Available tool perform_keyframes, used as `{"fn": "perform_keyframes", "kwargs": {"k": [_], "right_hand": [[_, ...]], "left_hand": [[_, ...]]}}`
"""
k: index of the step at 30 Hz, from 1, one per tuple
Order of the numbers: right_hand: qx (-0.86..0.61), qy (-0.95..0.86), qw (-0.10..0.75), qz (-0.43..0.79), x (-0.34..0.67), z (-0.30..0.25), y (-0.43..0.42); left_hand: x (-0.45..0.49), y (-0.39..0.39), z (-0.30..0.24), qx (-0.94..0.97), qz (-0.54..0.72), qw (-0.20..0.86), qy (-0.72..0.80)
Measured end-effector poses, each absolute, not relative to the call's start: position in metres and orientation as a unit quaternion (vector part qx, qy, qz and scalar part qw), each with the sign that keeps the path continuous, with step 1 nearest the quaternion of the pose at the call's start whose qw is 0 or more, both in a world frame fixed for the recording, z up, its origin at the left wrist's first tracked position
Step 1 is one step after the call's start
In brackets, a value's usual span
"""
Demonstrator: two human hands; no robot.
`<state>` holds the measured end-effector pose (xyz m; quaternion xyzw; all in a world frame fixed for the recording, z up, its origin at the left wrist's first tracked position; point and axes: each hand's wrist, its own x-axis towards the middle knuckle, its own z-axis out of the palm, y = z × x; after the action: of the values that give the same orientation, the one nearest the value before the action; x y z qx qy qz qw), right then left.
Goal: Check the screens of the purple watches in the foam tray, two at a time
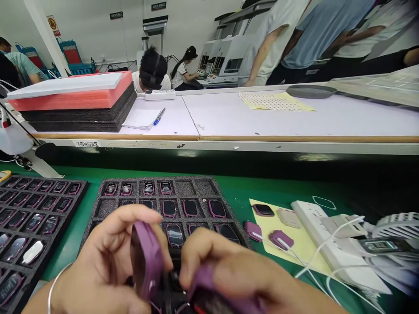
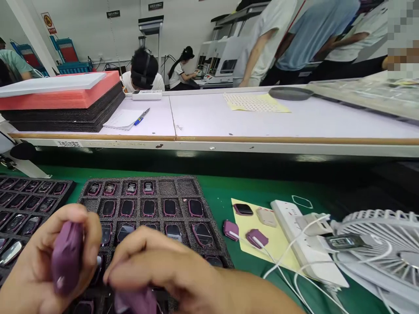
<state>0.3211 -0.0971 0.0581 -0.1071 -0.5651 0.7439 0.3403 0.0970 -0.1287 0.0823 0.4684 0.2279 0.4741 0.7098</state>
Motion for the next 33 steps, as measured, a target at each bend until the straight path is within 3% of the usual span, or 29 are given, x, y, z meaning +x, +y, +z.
{"fn": "perform_keyframes", "kwargs": {"k": [5, 8, 13, 33], "right_hand": [[-0.171, -0.418, 0.466, 0.761, 0.299, 0.042, -0.063], [-0.233, -0.335, 0.473, 0.781, 0.290, 0.034, -0.035], [-0.269, -0.272, 0.447, 0.809, 0.285, 0.016, -0.016], [-0.250, -0.346, 0.452, 0.783, 0.283, 0.013, -0.018]], "left_hand": [[0.106, -0.094, 0.064, 0.484, 0.554, 0.575, 0.358], [0.112, -0.071, 0.048, 0.472, 0.566, 0.520, 0.431], [0.112, -0.053, 0.029, 0.435, 0.543, 0.541, 0.473], [0.108, -0.060, 0.034, 0.414, 0.567, 0.563, 0.436]]}}
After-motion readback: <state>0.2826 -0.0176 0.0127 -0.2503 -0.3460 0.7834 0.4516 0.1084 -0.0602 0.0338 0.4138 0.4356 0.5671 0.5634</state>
